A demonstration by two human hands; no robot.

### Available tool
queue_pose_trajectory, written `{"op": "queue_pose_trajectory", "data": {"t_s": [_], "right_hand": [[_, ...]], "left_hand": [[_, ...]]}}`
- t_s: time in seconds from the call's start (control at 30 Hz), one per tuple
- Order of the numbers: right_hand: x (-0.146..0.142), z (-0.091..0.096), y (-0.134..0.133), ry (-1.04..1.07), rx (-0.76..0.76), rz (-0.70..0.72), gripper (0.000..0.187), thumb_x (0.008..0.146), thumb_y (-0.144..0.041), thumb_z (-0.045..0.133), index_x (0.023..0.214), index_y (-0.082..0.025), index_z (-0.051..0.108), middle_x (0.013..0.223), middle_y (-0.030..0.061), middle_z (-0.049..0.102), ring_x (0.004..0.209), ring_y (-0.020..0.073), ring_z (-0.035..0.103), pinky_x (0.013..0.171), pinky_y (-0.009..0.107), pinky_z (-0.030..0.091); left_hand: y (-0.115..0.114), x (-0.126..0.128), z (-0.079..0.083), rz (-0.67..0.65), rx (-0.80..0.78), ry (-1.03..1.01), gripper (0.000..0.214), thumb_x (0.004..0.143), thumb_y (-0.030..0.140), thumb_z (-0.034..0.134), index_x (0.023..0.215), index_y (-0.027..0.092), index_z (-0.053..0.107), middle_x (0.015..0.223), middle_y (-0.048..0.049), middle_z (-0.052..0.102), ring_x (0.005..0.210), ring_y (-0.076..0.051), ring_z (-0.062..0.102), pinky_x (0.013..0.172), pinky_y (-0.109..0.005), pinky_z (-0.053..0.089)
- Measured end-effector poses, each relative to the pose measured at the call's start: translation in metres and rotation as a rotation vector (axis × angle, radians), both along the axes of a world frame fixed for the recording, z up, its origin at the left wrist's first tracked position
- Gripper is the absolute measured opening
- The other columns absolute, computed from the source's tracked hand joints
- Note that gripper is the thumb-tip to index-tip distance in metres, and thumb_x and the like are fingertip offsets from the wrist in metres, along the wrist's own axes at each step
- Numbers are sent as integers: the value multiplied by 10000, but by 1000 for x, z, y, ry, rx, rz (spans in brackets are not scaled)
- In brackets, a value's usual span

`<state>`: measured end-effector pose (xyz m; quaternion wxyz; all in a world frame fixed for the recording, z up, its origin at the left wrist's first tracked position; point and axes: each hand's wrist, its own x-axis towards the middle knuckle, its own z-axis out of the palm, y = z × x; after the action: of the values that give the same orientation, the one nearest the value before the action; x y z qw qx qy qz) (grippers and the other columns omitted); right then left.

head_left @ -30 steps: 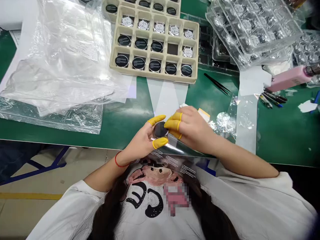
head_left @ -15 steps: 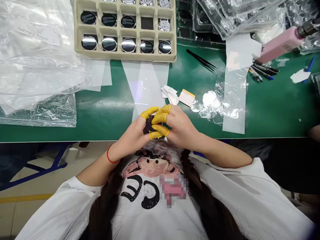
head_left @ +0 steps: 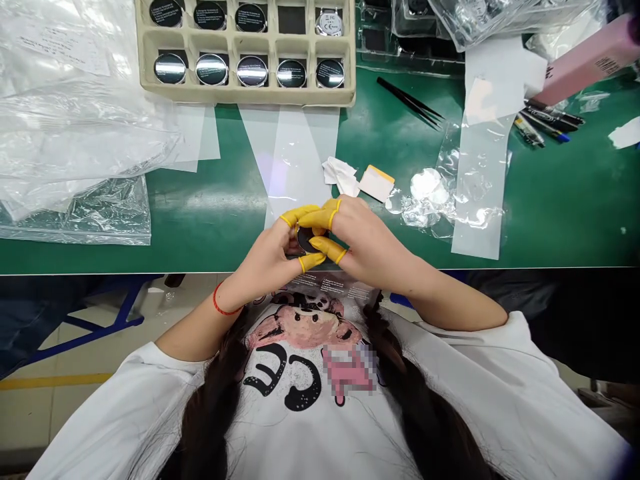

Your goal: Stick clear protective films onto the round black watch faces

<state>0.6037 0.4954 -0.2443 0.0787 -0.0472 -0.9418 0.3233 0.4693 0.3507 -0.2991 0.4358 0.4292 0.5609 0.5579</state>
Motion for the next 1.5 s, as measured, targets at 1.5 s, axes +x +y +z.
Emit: {"op": "queue_pose_trajectory", "data": {"t_s": [1.5], "right_hand": [[-32,-43,70,-38,82,-365,204,970,-422,603,1021,-235,667,1035,119,662,1056,322,594,960,543,464]], "left_hand": [[11,-15,6,152,-126,-187,627,747,295,846,1241,238,464,894,26,701,804,-150,747,803,-313,633]]}}
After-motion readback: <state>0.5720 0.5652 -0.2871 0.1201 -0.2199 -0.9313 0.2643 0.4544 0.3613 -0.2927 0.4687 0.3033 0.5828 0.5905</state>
